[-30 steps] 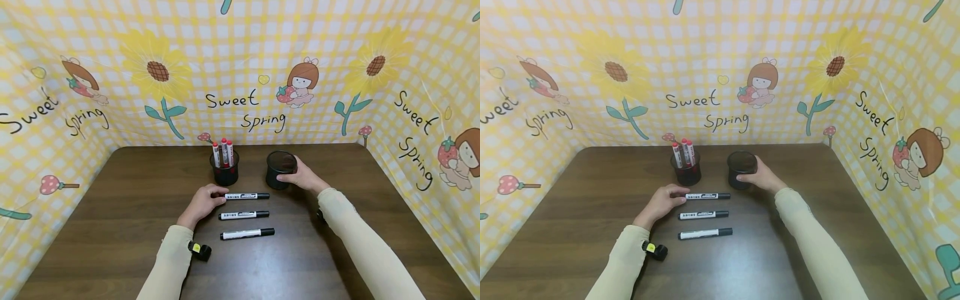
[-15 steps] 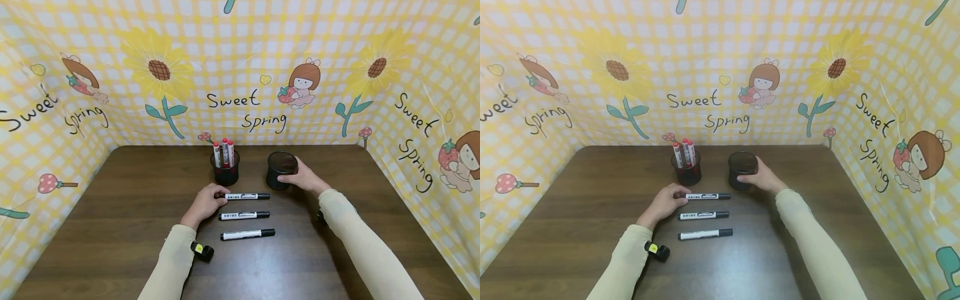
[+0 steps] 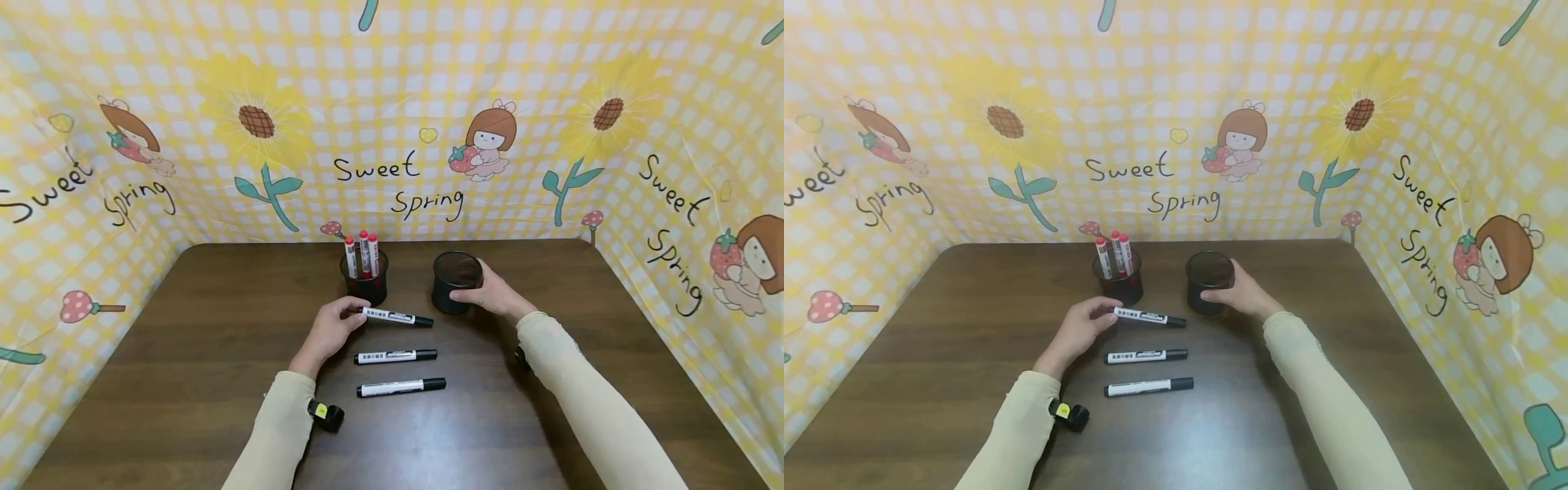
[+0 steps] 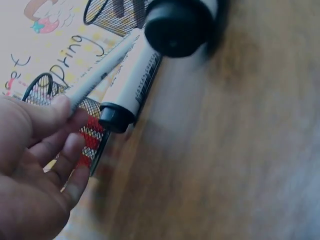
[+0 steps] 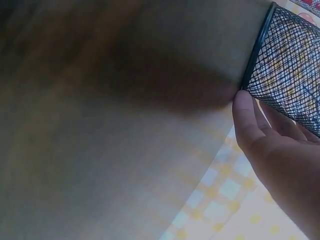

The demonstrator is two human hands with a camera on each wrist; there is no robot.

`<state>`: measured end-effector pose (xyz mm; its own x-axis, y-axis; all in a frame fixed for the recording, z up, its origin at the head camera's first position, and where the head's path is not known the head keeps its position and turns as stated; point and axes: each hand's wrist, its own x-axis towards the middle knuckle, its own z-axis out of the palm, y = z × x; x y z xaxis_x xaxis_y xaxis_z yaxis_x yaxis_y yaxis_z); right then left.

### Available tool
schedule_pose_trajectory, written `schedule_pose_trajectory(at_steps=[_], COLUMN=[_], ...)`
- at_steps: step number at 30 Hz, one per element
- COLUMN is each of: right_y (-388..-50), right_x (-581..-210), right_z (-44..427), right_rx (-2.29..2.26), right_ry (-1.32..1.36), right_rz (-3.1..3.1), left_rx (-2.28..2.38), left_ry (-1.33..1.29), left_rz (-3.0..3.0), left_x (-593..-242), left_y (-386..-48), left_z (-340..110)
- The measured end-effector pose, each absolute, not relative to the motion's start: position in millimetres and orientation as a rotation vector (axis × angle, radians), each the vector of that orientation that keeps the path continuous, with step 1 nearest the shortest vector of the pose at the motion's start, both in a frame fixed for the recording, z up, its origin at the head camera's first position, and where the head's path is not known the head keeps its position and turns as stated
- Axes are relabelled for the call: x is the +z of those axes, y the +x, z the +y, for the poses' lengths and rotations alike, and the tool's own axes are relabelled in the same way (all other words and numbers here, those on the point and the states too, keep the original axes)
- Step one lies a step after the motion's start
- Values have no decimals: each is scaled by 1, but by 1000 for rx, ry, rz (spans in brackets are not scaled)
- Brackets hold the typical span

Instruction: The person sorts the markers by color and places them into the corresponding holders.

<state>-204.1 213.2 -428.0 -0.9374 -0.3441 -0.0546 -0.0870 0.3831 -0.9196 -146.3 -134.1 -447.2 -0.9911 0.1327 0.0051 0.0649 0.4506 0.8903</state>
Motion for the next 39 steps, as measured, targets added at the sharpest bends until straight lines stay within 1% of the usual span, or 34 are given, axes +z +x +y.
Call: schedule_pose_trajectory(at_steps=[7, 13, 20, 28, 35, 39], right_y=[-206, -208, -208, -192, -208, -209], right_x=[-428, -428, -428, -403, -430, -433], right_z=[210, 209, 212, 208, 214, 213], right_rx=[-1582, -1560, -1596, -1608, -1614, -1638], right_ry=[-404, -409, -404, -397, -453, -448], right_rz=[2398, 2412, 2378, 2339, 2404, 2414], left_rx=[1743, 1885, 2068, 2180, 2215, 2281], left_ry=[210, 265, 329, 493, 627, 702], left_rz=[2590, 2547, 2422, 2275, 2240, 2248], left_x=[-434, -417, -398, -373, -353, -343], left_y=[-142, -138, -145, -155, -168, -179], left_z=[-125, -116, -100, -73, -49, -35])
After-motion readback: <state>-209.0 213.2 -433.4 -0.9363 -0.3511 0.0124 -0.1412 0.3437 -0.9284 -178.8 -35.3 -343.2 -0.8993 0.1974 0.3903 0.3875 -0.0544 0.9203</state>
